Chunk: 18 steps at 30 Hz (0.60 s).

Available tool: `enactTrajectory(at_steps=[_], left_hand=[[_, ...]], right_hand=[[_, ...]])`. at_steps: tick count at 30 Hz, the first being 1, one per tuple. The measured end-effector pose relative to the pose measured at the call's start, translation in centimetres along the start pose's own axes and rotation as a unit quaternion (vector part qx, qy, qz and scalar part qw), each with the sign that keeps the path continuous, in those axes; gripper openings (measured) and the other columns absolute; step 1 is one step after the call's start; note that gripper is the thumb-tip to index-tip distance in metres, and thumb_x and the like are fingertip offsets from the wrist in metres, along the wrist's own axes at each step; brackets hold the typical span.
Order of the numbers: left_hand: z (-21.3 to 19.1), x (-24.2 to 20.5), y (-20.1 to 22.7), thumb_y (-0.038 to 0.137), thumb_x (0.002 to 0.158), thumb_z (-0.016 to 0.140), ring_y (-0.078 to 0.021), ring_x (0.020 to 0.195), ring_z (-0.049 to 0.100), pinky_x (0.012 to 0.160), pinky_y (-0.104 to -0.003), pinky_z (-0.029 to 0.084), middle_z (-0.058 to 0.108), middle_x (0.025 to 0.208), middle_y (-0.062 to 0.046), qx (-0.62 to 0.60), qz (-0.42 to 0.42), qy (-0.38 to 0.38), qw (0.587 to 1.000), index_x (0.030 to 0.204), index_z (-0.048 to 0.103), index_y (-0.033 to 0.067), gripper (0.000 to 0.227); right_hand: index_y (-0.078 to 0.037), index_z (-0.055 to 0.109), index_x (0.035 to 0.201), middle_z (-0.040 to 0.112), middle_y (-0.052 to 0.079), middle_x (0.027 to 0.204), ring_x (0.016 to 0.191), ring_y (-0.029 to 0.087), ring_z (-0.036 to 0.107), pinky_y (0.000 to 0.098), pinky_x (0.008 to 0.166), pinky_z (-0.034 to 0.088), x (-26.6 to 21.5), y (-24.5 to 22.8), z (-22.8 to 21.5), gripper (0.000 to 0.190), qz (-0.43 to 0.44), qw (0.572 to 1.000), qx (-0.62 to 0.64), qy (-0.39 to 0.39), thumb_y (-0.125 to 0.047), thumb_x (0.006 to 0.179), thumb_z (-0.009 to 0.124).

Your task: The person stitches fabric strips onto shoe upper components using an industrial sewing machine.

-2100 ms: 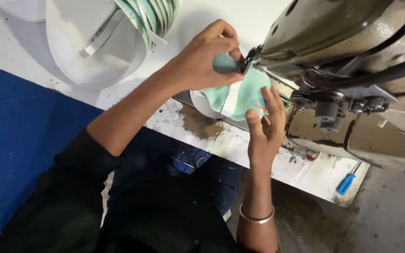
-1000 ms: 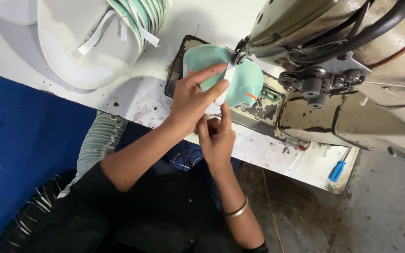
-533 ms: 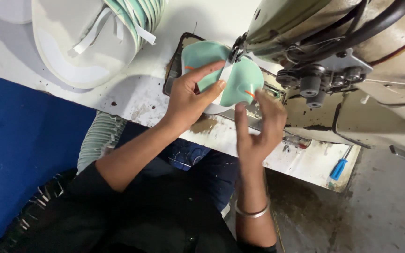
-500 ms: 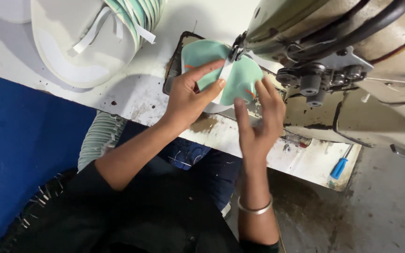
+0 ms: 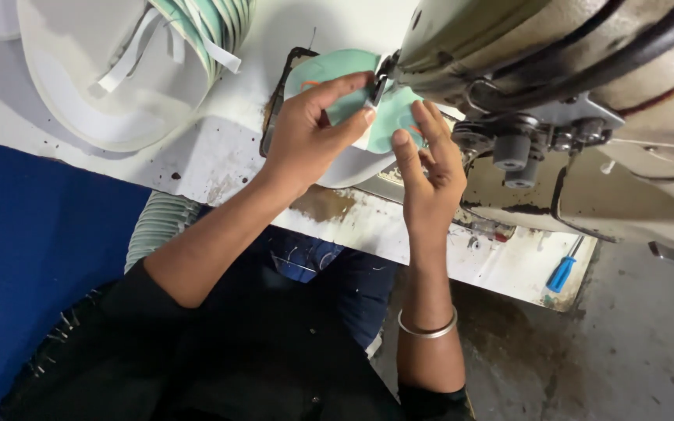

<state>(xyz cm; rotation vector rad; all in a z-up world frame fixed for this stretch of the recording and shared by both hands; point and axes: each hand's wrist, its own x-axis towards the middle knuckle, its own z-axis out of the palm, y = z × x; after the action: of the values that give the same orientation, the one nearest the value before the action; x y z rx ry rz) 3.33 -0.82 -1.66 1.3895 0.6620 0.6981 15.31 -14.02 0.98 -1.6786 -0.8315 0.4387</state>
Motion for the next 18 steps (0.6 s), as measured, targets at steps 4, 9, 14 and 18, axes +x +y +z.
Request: enactTrajectory(at_steps=[4,9,14,18], left_hand=[[-0.7,0.9,1.3,0.021,0.095,0.076,0.0006,0.052,0.040,0.048,-0.019,0.033,0.062,0.073,0.002,0.027,-0.017,-0.037,0.999,0.143,0.066,0.0083,0.051],[-1.4,1.1,2.4,0.020,0.096,0.073,-0.0011,0.070,0.074,0.063,-0.018,0.056,0.071,0.101,0.012,-0.006,0.015,-0.081,0.997,0.146,0.058,0.0095,0.053],[-1.9,0.7,3.3,0.032,0.096,0.072,-0.0039,0.060,0.074,0.058,-0.020,0.054,0.073,0.066,0.005,0.136,0.051,-0.075,0.987,0.148,0.054,0.0152,0.058],[-3.0,2.2,3.5,0.041,0.102,0.069,-0.0169,0.049,0.066,0.050,-0.032,0.049,0.068,0.061,-0.002,0.384,0.109,-0.031,0.917,0.129,0.063,0.0156,0.038]], right_hand=[[-0.002,0.066,0.137,0.061,0.006,0.139,0.117,0.011,0.063,0.0255,0.092,0.056,1.2,1.3,-0.1,0.040,0.015,0.999,0.039,-0.009,-0.022,0.103,0.072],[0.002,0.069,0.131,0.062,0.004,0.129,0.110,0.009,0.063,0.0239,0.092,0.053,2.0,2.2,0.0,0.039,0.054,0.997,0.056,0.001,-0.026,0.104,0.072],[-0.001,0.066,0.131,0.069,0.001,0.120,0.108,0.008,0.063,0.0239,0.095,0.054,1.8,2.1,-2.7,0.036,0.054,0.996,0.058,-0.039,-0.027,0.106,0.070],[-0.004,0.064,0.116,0.071,0.006,0.106,0.094,0.015,0.067,0.0307,0.083,0.055,1.6,6.5,-20.5,0.033,-0.044,0.991,-0.026,0.120,-0.031,0.099,0.069]])
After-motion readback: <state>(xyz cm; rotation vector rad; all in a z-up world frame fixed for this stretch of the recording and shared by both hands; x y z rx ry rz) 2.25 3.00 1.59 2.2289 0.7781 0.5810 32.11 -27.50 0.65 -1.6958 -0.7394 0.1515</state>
